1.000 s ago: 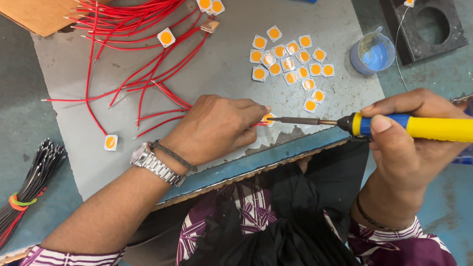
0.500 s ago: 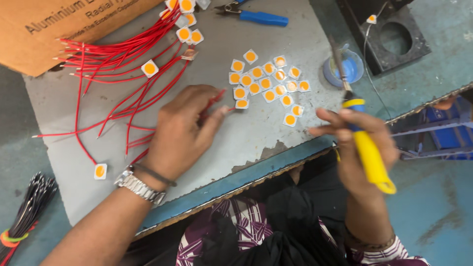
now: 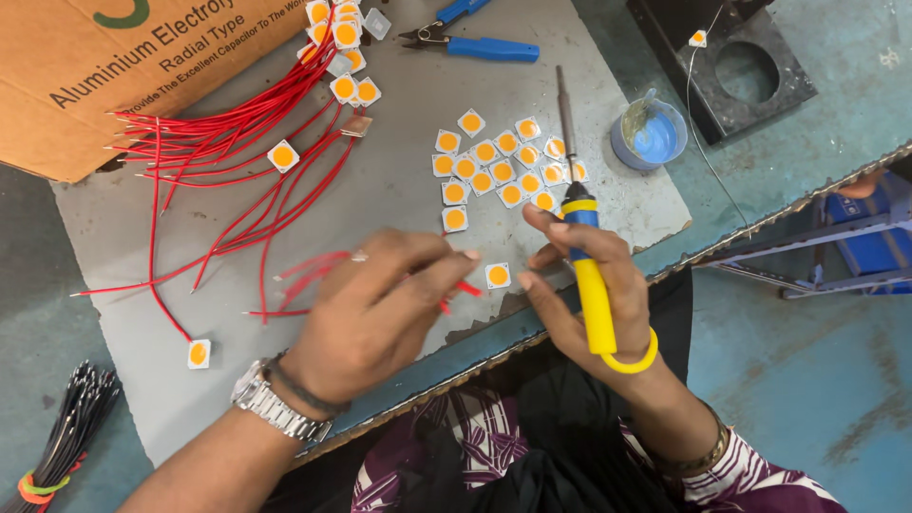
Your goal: The person solders red insulated wires onto the contact pads of small square LED chips at a workbench. They hold each chip with one hand, apply the soldering iron tip to the pad, dip wires in flux, and set finished chips aside; later they gather and bundle the soldered chips and wires with pliers.
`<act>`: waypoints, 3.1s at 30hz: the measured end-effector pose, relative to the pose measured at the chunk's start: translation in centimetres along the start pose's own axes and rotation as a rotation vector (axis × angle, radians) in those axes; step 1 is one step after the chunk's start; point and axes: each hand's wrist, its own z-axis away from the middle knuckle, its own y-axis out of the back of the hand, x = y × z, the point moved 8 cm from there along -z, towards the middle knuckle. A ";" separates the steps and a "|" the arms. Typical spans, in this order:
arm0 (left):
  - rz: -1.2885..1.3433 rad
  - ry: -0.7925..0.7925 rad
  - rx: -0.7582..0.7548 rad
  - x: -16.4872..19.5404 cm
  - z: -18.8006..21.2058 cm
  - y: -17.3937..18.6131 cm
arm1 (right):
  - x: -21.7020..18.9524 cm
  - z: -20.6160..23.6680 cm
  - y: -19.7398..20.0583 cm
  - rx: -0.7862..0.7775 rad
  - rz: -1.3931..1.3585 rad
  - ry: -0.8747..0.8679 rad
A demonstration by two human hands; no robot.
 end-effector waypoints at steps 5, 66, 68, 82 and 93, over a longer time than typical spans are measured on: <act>0.193 0.241 -0.135 -2.3 0.4 -2.9 | -1.3 -0.8 -1.4 -0.057 0.213 0.068; 0.010 0.228 -0.292 -2.9 0.8 -4.7 | 1.7 1.5 0.3 0.015 -0.311 -0.049; 0.010 0.229 -0.282 -3.0 0.8 -4.7 | 2.4 2.2 1.9 0.038 -0.315 -0.079; -0.008 0.196 -0.281 -3.1 1.2 -5.2 | 5.1 5.9 11.7 0.503 -0.264 0.064; -0.041 0.182 -0.296 -3.3 1.3 -5.7 | 2.6 3.7 9.5 0.260 -0.398 -0.036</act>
